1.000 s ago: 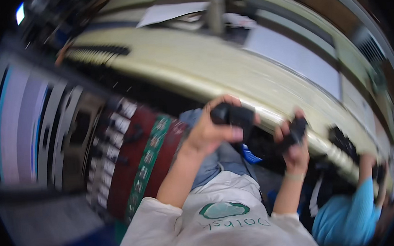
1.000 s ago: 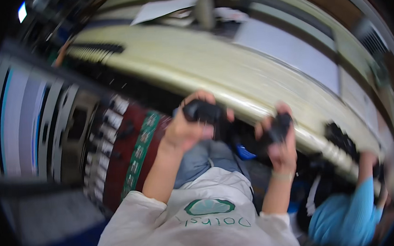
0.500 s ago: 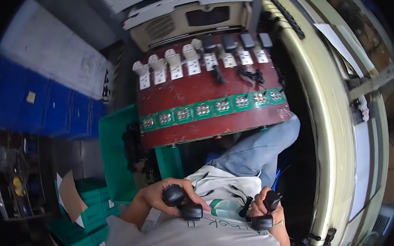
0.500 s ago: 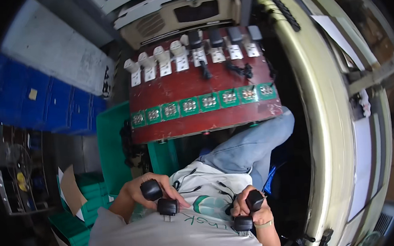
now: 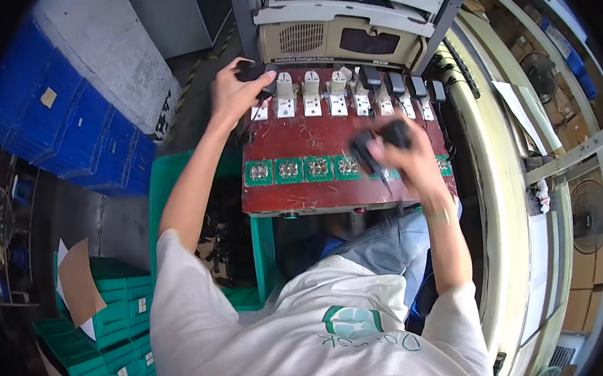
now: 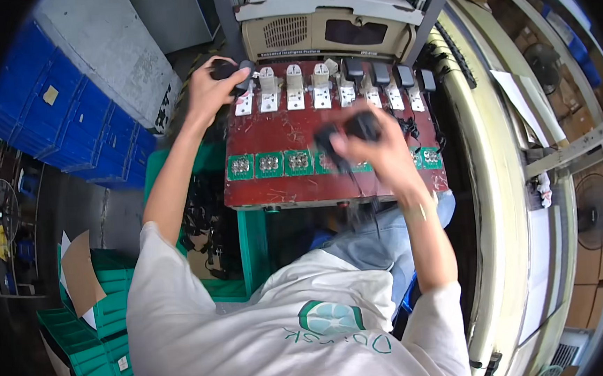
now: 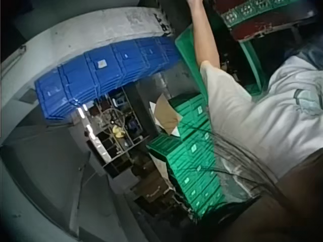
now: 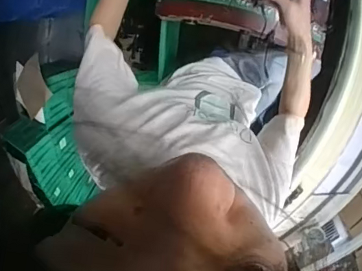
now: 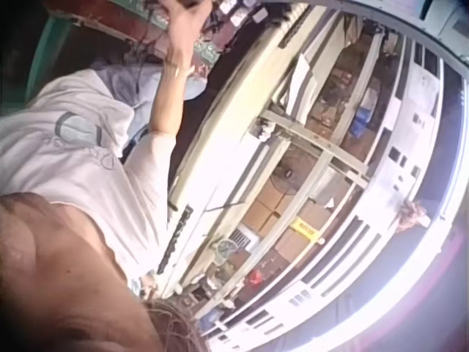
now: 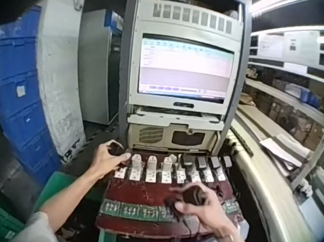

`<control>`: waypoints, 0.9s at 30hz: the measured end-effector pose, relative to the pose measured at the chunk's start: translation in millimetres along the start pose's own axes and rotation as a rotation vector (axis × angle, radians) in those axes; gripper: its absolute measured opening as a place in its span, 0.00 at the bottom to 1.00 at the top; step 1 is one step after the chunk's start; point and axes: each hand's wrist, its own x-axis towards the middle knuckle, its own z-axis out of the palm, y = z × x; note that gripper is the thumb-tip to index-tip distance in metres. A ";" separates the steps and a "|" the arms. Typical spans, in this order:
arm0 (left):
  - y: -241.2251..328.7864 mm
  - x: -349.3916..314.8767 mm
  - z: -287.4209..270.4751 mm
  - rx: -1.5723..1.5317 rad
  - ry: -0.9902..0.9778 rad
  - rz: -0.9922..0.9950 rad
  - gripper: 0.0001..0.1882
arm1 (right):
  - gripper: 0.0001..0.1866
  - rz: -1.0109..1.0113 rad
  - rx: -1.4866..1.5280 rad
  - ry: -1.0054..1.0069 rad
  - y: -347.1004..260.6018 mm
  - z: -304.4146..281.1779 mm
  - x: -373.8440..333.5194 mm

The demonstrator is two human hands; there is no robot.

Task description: The person is manually testing and assembling circuit boards by connecting wire harnesses and placing them into a testing rig.

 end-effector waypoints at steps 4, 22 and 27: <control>6.5 44.8 49.5 0.317 -0.054 -0.017 0.14 | 0.17 -0.021 -0.375 0.145 14.7 -10.5 129.1; 0.7 70.0 57.1 0.453 -0.140 -0.116 0.19 | 0.20 -0.425 -1.509 0.352 107.4 46.2 243.8; 6.3 77.8 71.2 0.592 -0.183 -0.072 0.21 | 0.20 -0.194 -1.274 0.231 70.1 21.2 234.1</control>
